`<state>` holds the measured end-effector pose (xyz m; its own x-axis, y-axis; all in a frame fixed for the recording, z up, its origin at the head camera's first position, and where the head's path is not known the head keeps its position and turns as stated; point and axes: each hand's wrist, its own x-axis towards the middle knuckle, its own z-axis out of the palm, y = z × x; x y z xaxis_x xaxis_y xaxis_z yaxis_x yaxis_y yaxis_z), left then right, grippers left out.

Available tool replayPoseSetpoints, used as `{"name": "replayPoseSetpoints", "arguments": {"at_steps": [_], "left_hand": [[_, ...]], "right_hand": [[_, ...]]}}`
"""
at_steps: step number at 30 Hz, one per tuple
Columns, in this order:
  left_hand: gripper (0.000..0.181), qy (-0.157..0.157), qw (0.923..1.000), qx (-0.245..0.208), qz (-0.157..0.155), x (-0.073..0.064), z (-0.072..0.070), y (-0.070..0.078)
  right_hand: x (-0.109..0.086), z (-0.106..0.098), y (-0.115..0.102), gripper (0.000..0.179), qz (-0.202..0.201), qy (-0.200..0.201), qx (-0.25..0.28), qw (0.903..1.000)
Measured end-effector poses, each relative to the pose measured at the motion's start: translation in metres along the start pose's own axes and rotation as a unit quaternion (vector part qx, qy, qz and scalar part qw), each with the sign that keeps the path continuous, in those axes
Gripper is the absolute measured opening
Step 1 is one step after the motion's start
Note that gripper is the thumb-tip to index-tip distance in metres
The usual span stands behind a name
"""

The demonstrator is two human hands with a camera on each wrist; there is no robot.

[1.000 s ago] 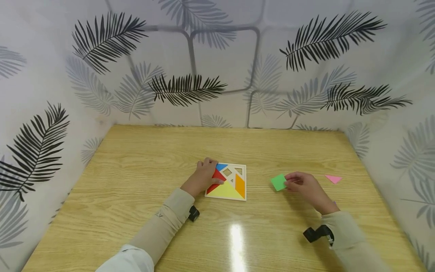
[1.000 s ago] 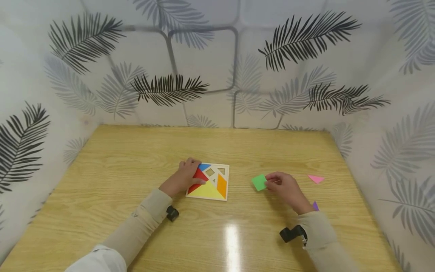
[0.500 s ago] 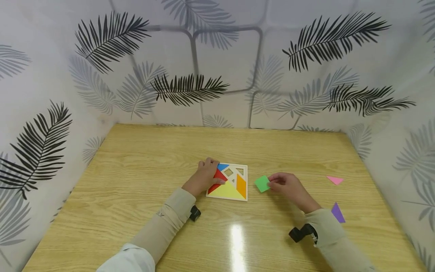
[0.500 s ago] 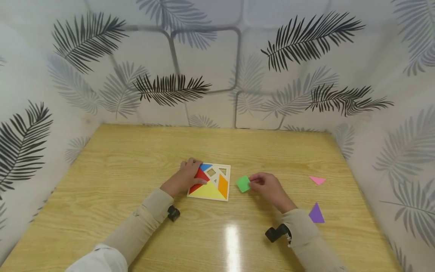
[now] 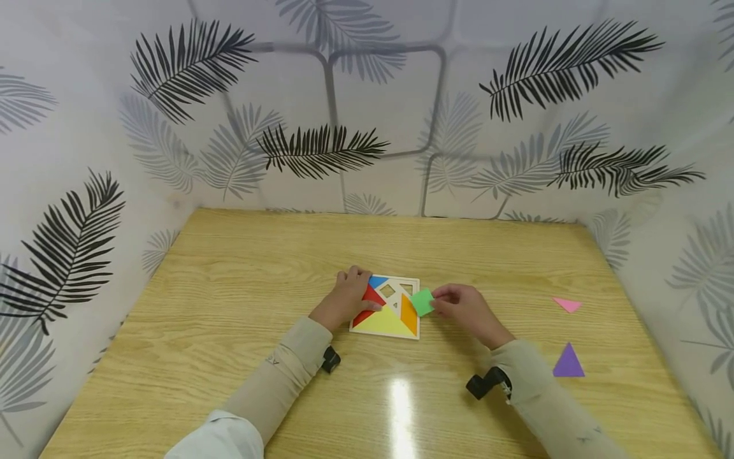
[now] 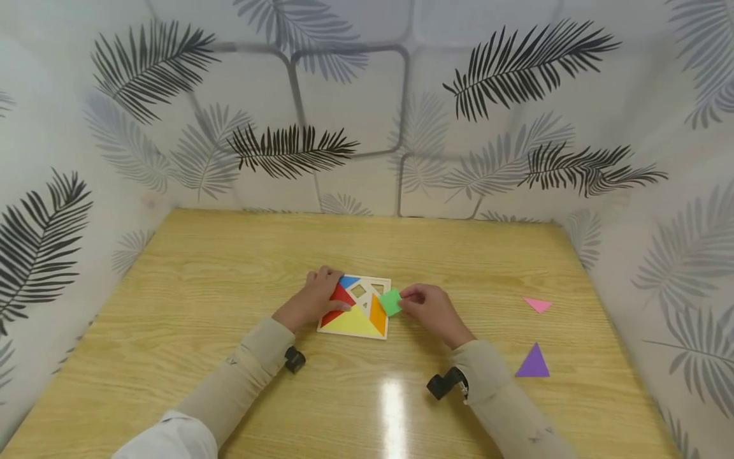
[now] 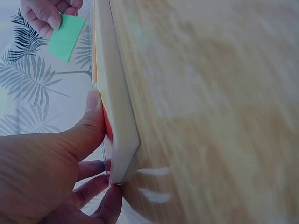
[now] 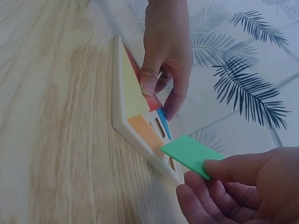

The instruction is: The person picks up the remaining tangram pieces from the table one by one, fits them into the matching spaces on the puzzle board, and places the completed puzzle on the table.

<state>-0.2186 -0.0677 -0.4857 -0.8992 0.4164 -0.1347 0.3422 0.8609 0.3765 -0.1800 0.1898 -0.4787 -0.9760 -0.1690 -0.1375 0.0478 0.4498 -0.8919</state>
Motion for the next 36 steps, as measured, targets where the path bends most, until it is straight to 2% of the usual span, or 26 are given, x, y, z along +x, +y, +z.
{"name": "replayPoseSetpoints", "arguments": {"at_steps": [10,18,29,36], "left_hand": [[0.074,-0.005,1.0,-0.006,-0.001,0.001,0.0,-0.001],[0.075,-0.007,0.9999,-0.009,-0.001,0.0,-0.001,-0.001],[0.076,0.005,1.0,-0.002,0.004,0.0,0.001,-0.001],[0.075,0.004,0.9999,-0.011,0.005,-0.001,-0.001,0.0]], "right_hand": [[0.015,0.02,-0.013,0.02,0.01,0.013,-0.014,0.9998],[0.023,0.033,-0.025,0.02,0.009,0.02,-0.052,0.9984],[0.032,0.048,-0.029,0.018,-0.029,0.01,-0.049,0.9983],[0.035,0.053,-0.029,0.017,-0.054,0.032,-0.107,0.9922]]}}
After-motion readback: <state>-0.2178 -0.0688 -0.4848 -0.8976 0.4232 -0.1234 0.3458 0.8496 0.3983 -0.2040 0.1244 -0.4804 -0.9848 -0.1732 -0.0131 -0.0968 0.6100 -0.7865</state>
